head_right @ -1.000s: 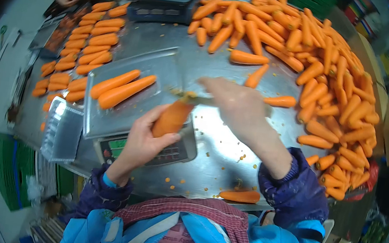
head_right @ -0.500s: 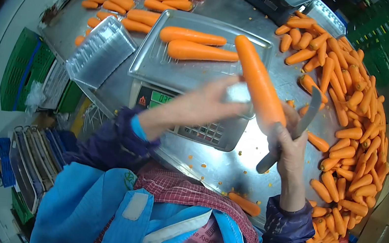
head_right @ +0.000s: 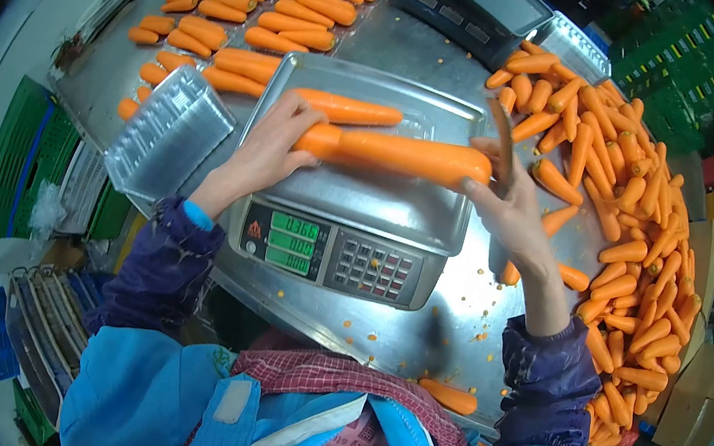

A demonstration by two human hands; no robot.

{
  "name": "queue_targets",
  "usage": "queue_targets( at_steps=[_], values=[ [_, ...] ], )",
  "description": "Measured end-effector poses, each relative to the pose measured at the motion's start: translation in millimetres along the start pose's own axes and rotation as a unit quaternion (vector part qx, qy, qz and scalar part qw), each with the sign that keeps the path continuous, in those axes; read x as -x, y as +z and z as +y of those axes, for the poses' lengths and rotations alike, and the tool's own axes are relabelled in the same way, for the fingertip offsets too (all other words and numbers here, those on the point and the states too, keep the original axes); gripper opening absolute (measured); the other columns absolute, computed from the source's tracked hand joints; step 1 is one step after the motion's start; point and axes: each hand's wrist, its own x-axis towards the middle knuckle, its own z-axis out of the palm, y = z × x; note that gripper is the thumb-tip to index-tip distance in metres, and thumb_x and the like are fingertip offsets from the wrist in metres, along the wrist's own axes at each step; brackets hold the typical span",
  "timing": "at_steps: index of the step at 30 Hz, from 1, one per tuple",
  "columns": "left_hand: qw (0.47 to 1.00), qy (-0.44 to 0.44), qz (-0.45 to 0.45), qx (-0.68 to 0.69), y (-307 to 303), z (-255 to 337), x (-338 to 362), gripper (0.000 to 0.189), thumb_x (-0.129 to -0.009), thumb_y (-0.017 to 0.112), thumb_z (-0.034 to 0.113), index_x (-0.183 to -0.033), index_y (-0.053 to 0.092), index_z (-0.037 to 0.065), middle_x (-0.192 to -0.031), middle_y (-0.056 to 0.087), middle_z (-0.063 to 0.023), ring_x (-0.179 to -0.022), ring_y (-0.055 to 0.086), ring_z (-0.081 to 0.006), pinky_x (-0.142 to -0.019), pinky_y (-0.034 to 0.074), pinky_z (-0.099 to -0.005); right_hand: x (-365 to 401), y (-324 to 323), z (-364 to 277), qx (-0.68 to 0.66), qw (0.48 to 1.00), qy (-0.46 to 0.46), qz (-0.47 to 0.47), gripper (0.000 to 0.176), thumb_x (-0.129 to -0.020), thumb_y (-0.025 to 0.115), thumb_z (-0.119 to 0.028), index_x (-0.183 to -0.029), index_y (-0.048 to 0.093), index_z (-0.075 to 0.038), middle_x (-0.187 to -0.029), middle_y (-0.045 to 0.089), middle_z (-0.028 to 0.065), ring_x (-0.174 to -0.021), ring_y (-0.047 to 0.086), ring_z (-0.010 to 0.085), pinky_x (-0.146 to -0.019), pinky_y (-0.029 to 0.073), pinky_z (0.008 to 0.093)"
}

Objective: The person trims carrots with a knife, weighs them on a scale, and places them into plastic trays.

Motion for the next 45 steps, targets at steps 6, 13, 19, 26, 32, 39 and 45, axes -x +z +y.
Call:
queue_targets(
  at_steps=[6,13,19,26,32,39,45],
  values=[
    [0.99,-0.049,-0.099,0.091,-26,-14,12,0.044,-0.068,0.071,0.008,-0.109,0.054,0.002,-0.108,0.046,-0.0125,-0.107,0.047,-0.0288,-0.092,0.04,-0.0345,-38,38,13,0.054,0.998,-0.005,-0.022,0.043,-0.082,0.061,-0.013,-0.119,0.043,-0.002,-0.097,0.053,0.0056,-0.073,0.05,0.0094,-0.061,0.042,0.0228],
    [0.956,-0.174,-0.098,0.213,-47,-37,17,0.021,-0.081,0.06,0.012,-0.1,0.059,0.002,-0.091,0.056,-0.0088,-0.088,0.058,-0.0192,-0.08,0.045,-0.0308,-32,52,-1,0.26,0.963,0.026,-0.069,0.041,-0.072,0.071,-0.02,-0.105,0.055,-0.002,-0.09,0.062,0.012,-0.064,0.06,0.0191,-0.06,0.048,0.0313],
    [0.975,-0.205,-0.082,0.002,-32,-50,20,0.03,-0.076,0.061,0.009,-0.103,0.053,-0.002,-0.078,0.06,-0.0132,-0.073,0.061,-0.0263,-0.066,0.048,-0.0355,-30,29,28,0.286,0.958,0.03,0.012,0.037,-0.078,0.063,-0.02,-0.103,0.056,0.006,-0.081,0.066,0.0167,-0.063,0.065,0.0208,-0.058,0.05,0.03],
    [0.972,-0.212,-0.103,0.027,-27,-68,8,0.026,-0.073,0.056,0.005,-0.098,0.05,-0.001,-0.065,0.056,-0.0124,-0.065,0.059,-0.0298,-0.063,0.046,-0.0385,-43,40,24,0.095,0.973,0.193,-0.088,0.028,-0.075,0.059,-0.006,-0.097,0.053,0.011,-0.068,0.063,0.0115,-0.057,0.06,0.014,-0.051,0.046,0.0256],
    [0.971,-0.214,-0.063,0.088,-59,-100,-25,0.023,-0.079,0.056,0.005,-0.099,0.047,0.0,-0.064,0.052,-0.0041,-0.052,0.054,-0.0125,-0.046,0.044,-0.028,-105,30,-1,0.108,0.975,0.163,-0.1,0.021,-0.072,0.06,-0.005,-0.091,0.053,0.002,-0.064,0.059,0.0032,-0.052,0.054,0.0048,-0.039,0.032,0.0173],
    [0.931,-0.305,-0.038,0.198,-92,-213,-100,0.022,-0.083,0.057,0.007,-0.101,0.046,0.002,-0.064,0.047,-0.0014,-0.049,0.053,-0.0104,-0.04,0.042,-0.0241,-256,64,-7,0.163,0.978,0.088,-0.1,0.02,-0.071,0.063,-0.011,-0.086,0.059,0.002,-0.063,0.058,0.0022,-0.052,0.054,0.0079,-0.042,0.037,0.0203],
    [0.945,-0.325,0.024,-0.005,-74,-339,-134,0.019,-0.082,0.058,0.015,-0.095,0.053,0.003,-0.07,0.055,-0.0066,-0.048,0.054,-0.0143,-0.043,0.044,-0.029,-365,111,31,0.253,0.959,0.062,-0.111,0.027,-0.072,0.067,-0.021,-0.086,0.064,0.001,-0.062,0.06,0.0069,-0.053,0.057,0.013,-0.045,0.044,0.0277]
  ],
)
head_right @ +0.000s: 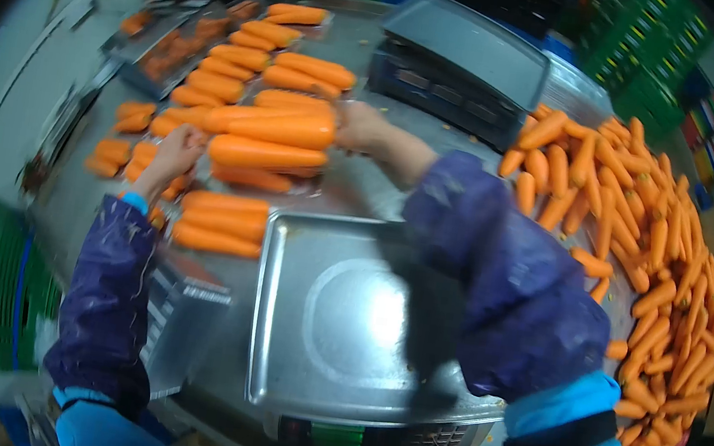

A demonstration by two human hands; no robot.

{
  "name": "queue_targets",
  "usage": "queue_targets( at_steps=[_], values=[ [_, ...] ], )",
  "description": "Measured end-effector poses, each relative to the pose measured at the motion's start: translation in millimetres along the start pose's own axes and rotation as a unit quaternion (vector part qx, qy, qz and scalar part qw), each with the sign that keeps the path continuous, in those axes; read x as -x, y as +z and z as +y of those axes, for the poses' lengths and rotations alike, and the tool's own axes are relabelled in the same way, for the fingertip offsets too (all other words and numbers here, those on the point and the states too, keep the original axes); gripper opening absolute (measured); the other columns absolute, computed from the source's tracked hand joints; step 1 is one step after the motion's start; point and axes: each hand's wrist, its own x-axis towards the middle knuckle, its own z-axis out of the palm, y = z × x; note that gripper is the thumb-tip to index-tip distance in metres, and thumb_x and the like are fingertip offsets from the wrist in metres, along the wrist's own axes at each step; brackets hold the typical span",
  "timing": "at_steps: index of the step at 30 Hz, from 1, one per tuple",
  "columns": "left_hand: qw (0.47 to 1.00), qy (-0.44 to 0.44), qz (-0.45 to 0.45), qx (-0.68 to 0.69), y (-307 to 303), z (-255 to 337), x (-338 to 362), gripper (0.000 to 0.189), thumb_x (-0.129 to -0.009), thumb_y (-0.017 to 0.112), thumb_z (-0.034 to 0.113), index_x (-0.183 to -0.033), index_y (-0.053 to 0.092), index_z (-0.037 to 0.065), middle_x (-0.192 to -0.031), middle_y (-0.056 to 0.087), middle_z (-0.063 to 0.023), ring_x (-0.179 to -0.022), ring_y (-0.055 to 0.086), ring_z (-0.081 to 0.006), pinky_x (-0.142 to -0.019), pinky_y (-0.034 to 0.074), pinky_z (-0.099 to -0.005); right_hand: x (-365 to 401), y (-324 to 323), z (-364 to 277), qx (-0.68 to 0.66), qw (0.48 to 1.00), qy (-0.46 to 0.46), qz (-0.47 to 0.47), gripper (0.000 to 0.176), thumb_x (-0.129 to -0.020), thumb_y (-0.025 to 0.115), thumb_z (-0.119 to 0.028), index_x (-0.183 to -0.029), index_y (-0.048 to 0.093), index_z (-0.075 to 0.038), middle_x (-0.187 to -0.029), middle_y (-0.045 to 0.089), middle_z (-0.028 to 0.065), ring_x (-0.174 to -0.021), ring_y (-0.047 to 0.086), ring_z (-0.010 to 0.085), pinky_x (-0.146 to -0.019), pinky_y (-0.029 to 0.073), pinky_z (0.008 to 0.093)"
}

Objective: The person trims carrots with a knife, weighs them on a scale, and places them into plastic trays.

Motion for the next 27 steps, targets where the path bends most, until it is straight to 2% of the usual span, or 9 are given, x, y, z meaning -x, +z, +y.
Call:
queue_targets(
  at_steps=[1,2,4,6,8,14,20,23,27],
  values=[
    [0.997,0.046,0.028,-0.06,15,-21,-23,0.022,-0.082,0.058,0.018,-0.097,0.054,0.003,-0.073,0.057,-0.0083,-0.05,0.056,-0.0158,-0.046,0.045,-0.0311,-35,16,24,0.046,0.997,-0.036,0.041,0.034,-0.073,0.066,-0.029,-0.094,0.064,-0.003,-0.064,0.061,0.0091,-0.054,0.059,0.0168,-0.05,0.048,0.0303],
    [0.995,0.062,0.029,-0.079,8,5,-8,0.026,-0.085,0.051,0.025,-0.093,0.06,0.001,-0.081,0.064,-0.0191,-0.077,0.062,-0.0349,-0.067,0.048,-0.0425,-63,26,35,0.113,0.993,0.009,0.039,0.04,-0.073,0.065,-0.033,-0.105,0.06,-0.009,-0.07,0.064,0.0108,-0.058,0.062,0.0215,-0.055,0.051,0.0324],
    [0.981,0.161,0.085,-0.064,26,-43,-35,0.023,-0.085,0.056,0.02,-0.096,0.059,0.0,-0.078,0.063,-0.0129,-0.063,0.061,-0.0259,-0.057,0.048,-0.0383,-55,35,28,0.09,0.987,-0.061,0.115,0.041,-0.074,0.064,-0.036,-0.103,0.06,-0.007,-0.093,0.065,0.0164,-0.081,0.064,0.0274,-0.072,0.052,0.0367],
    [0.992,0.084,0.018,-0.098,26,-43,-34,0.017,-0.086,0.053,0.011,-0.1,0.056,0.001,-0.065,0.052,-0.0045,-0.049,0.049,-0.0102,-0.04,0.039,-0.0255,-88,53,47,0.165,0.977,-0.046,0.124,0.032,-0.076,0.062,-0.029,-0.097,0.062,-0.004,-0.084,0.066,0.0152,-0.076,0.066,0.0257,-0.067,0.053,0.0347],
    [0.998,-0.006,-0.03,0.05,26,-36,-28,0.022,-0.085,0.053,0.008,-0.106,0.055,0.0,-0.076,0.056,-0.0066,-0.052,0.051,-0.011,-0.041,0.041,-0.0257,-61,39,36,-0.034,0.998,0.03,0.04,0.025,-0.077,0.058,-0.019,-0.093,0.062,-0.001,-0.078,0.066,0.0158,-0.07,0.066,0.0257,-0.065,0.053,0.0347],
    [0.996,0.084,0.015,0.003,-19,-28,15,0.035,-0.085,0.055,0.004,-0.119,0.05,0.0,-0.106,0.054,-0.0111,-0.085,0.057,-0.0176,-0.072,0.048,-0.0293,26,-15,32,0.003,0.993,-0.037,0.108,0.025,-0.072,0.055,-0.009,-0.092,0.061,0.003,-0.077,0.065,0.0182,-0.069,0.066,0.027,-0.066,0.051,0.037],
    [0.992,0.115,0.039,-0.039,-69,62,184,0.019,-0.085,0.053,0.004,-0.103,0.053,-0.003,-0.088,0.054,-0.0105,-0.078,0.05,-0.0177,-0.073,0.042,-0.0297,128,-57,107,0.03,0.966,-0.078,0.244,0.019,-0.067,0.056,-0.011,-0.081,0.065,0.0,-0.082,0.064,0.021,-0.08,0.063,0.0355,-0.073,0.05,0.0422],
    [0.989,0.121,-0.008,-0.084,-74,56,247,0.013,-0.083,0.058,0.008,-0.088,0.05,-0.002,-0.076,0.049,-0.01,-0.068,0.046,-0.02,-0.064,0.04,-0.0324,161,-82,152,-0.129,0.958,0.045,0.252,0.009,-0.068,0.062,-0.006,-0.075,0.064,-0.001,-0.066,0.063,0.0083,-0.057,0.061,0.0159,-0.052,0.05,0.0309],
    [0.983,0.041,-0.099,-0.152,-77,36,306,0.02,-0.078,0.067,0.012,-0.087,0.053,0.0,-0.074,0.052,-0.0128,-0.064,0.049,-0.0238,-0.061,0.042,-0.0352,165,-114,212,-0.228,0.905,0.142,0.331,0.012,-0.075,0.062,-0.008,-0.08,0.058,0.003,-0.063,0.054,0.006,-0.047,0.05,0.0128,-0.042,0.041,0.0263]
  ],
)
